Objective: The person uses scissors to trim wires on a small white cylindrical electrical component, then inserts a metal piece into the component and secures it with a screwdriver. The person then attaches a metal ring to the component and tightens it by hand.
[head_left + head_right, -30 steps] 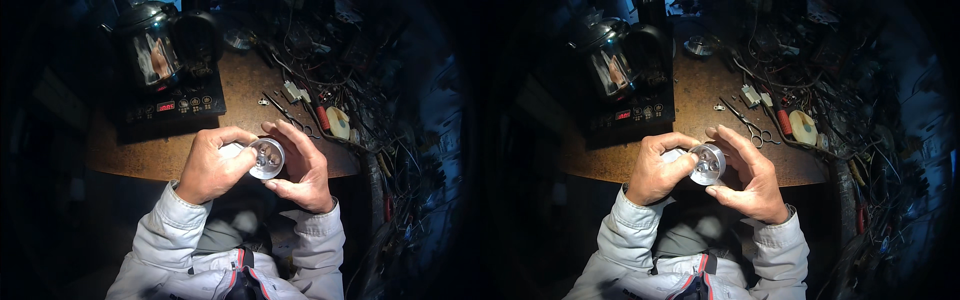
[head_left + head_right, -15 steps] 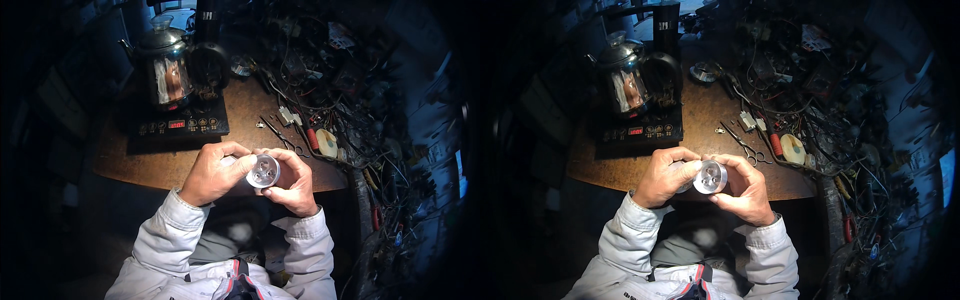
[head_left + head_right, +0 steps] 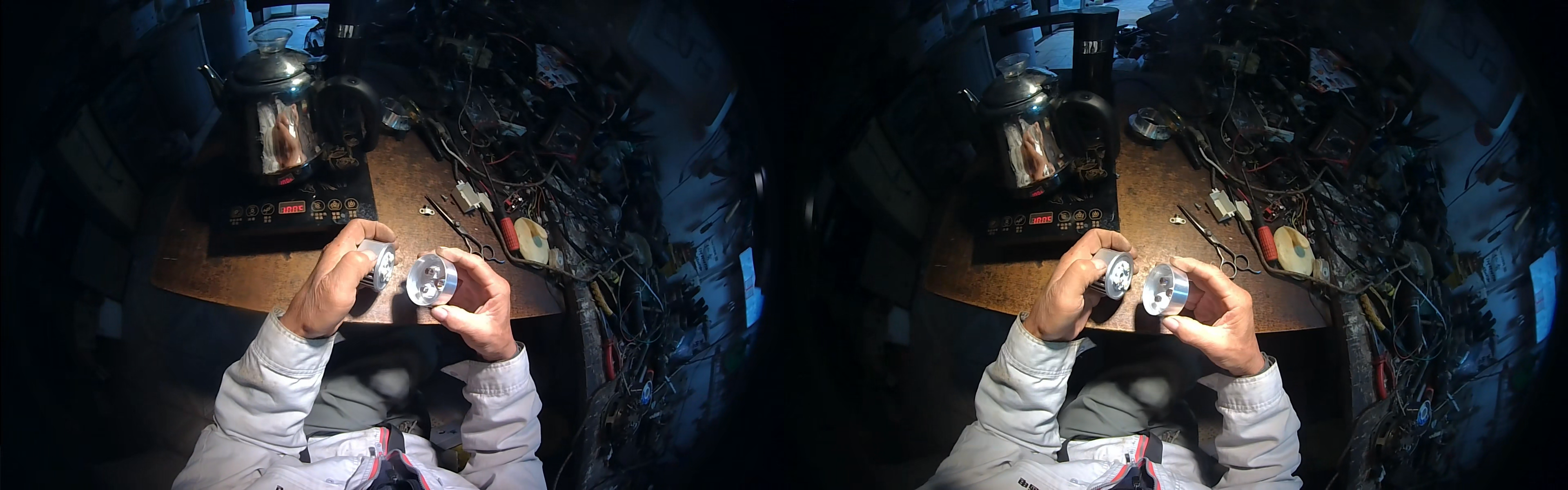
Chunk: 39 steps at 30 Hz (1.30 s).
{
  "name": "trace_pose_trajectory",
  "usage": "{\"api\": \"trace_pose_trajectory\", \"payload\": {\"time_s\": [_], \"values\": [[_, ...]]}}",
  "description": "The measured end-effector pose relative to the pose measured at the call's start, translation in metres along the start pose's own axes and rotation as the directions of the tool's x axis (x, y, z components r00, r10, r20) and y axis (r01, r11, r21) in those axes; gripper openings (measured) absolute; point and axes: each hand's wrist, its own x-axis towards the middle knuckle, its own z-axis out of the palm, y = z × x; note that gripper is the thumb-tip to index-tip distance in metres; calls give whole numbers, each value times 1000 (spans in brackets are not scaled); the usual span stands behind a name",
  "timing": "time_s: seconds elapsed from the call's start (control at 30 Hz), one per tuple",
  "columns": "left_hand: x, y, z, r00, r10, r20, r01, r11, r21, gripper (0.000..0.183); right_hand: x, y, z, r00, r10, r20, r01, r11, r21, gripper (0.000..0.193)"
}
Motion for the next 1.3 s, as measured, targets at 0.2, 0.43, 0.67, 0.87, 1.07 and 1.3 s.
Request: {"api": "trace_pose_trajectory", "payload": {"time_s": [0.2,0.43,0.67,0.87,1.07,1.3], "values": [[-5,-7,-4,996,62,70,-55,994,-96,58,0,-1,-3,997,-40,59,42,999,-21,77],[-11,-2,6,997,41,58,-24,963,-269,67,0,0,-1,996,-64,54,67,997,-38,78],[-11,-2,4,993,61,105,-28,955,-294,67,-1,0,5,997,-69,47,71,997,-41,76],[-12,-2,3,994,35,101,-3,955,-296,68,0,2,6,996,-77,39,78,997,-21,75],[-13,2,5,995,-3,102,32,960,-279,67,-1,4,4,996,-77,40,77,997,-11,76],[-12,0,6,995,5,102,22,963,-268,67,-1,6,5,995,-101,24,101,995,-23,76]]}}
